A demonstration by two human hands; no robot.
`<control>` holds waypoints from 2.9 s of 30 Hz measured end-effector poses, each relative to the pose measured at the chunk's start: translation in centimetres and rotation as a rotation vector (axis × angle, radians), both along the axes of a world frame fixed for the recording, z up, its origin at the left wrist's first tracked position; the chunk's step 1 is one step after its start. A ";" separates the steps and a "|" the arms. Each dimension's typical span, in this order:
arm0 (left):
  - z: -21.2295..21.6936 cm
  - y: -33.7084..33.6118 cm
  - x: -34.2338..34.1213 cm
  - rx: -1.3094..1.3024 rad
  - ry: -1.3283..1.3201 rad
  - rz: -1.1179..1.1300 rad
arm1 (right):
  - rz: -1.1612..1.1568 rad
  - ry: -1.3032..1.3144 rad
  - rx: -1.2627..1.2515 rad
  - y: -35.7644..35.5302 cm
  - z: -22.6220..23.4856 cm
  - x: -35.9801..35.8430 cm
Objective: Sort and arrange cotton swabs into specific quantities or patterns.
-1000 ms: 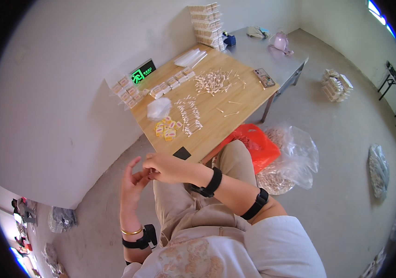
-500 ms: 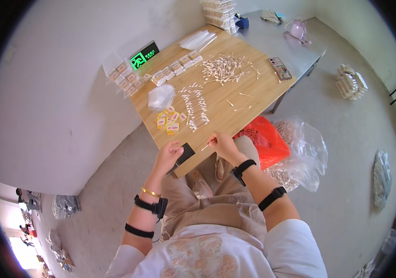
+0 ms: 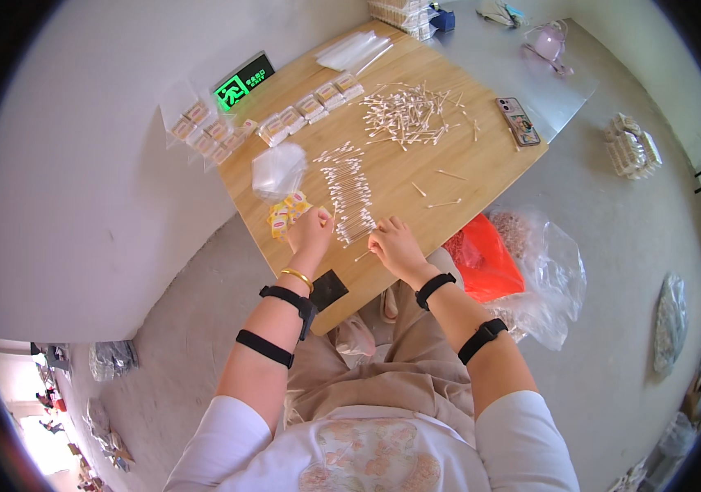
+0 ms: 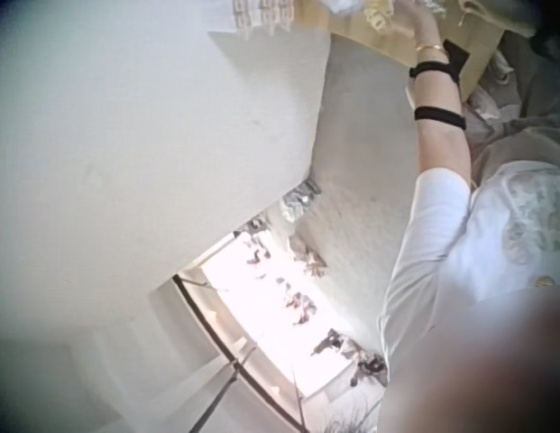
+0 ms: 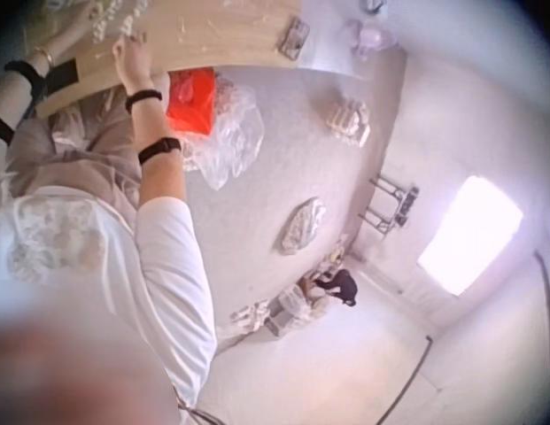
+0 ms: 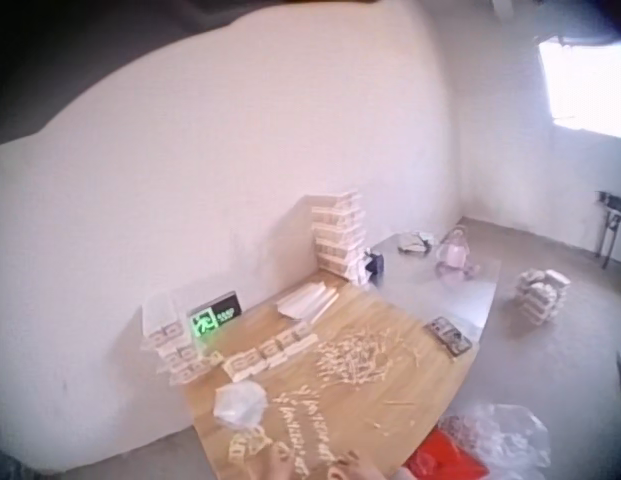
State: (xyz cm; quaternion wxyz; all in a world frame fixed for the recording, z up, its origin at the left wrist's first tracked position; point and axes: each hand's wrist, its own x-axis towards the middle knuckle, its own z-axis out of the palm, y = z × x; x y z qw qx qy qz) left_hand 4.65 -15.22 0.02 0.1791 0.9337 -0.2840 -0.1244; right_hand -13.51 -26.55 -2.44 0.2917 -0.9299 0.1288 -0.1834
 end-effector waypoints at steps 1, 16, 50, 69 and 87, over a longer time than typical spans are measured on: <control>-0.2 -0.5 0.1 0.007 -0.053 -0.037 | 0.010 -0.018 0.005 -0.2 -0.1 0.1; 1.2 0.9 -2.8 -0.064 -0.221 -0.449 | -0.075 0.035 0.029 -1.1 -0.2 3.1; 4.0 10.9 -9.7 -0.199 0.344 -0.276 | -0.072 0.292 -0.028 -13.7 0.9 0.2; 5.5 12.4 -11.8 -0.249 0.358 -0.297 | -0.376 0.095 0.057 -12.3 0.0 -17.3; -1.4 9.6 -10.6 0.090 0.075 -0.346 | 0.114 0.256 -0.129 2.6 2.9 -0.9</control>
